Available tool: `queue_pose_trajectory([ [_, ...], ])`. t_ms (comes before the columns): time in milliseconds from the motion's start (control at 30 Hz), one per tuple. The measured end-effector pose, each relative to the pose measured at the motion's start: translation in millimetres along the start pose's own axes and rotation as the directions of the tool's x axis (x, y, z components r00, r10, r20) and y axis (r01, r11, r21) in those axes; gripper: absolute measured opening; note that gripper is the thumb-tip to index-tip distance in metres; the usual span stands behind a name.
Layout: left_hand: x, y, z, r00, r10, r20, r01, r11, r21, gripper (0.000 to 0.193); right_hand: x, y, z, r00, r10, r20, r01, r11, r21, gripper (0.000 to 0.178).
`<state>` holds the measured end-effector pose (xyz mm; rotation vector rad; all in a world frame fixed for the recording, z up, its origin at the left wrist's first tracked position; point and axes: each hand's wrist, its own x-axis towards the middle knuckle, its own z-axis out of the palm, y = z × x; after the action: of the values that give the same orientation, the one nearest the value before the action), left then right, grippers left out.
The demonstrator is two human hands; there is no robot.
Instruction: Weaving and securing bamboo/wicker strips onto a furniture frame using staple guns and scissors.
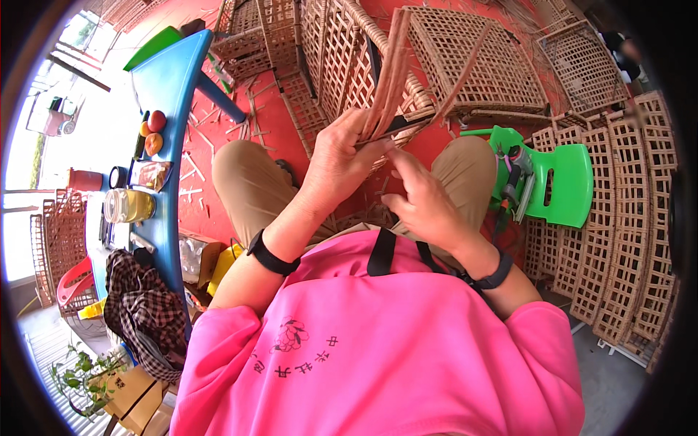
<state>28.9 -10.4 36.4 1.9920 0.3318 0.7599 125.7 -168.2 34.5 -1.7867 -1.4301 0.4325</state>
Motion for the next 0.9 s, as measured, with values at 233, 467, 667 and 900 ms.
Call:
queue_pose_trajectory([
  [233, -25.0, -6.0, -34.7, 0.964, -0.232, 0.128, 0.259, 0.923, -0.283, 0.056, 3.4, -10.3, -33.0, 0.896, 0.398, -0.199, -0.307, 0.876, 0.371, 0.019],
  [467, -37.7, -1.1, -51.1, 0.95, -0.26, 0.175, 0.313, 0.79, -0.527, 0.065, 38.7, -40.3, -15.5, 0.954, -0.201, -0.223, 0.227, 0.969, 0.098, 0.027],
  [667, -44.9, -10.5, -64.0, 0.958, -0.237, 0.163, 0.288, 0.796, -0.533, 0.067, 74.5, -51.5, 0.2, 0.948, -0.299, -0.106, 0.309, 0.945, 0.104, 0.028],
  [900, -49.4, -12.4, -72.8, 0.931, -0.275, 0.241, 0.359, 0.813, -0.458, 0.059, 74.3, -43.3, -0.3, 0.974, -0.207, -0.093, 0.216, 0.97, 0.108, 0.009],
])
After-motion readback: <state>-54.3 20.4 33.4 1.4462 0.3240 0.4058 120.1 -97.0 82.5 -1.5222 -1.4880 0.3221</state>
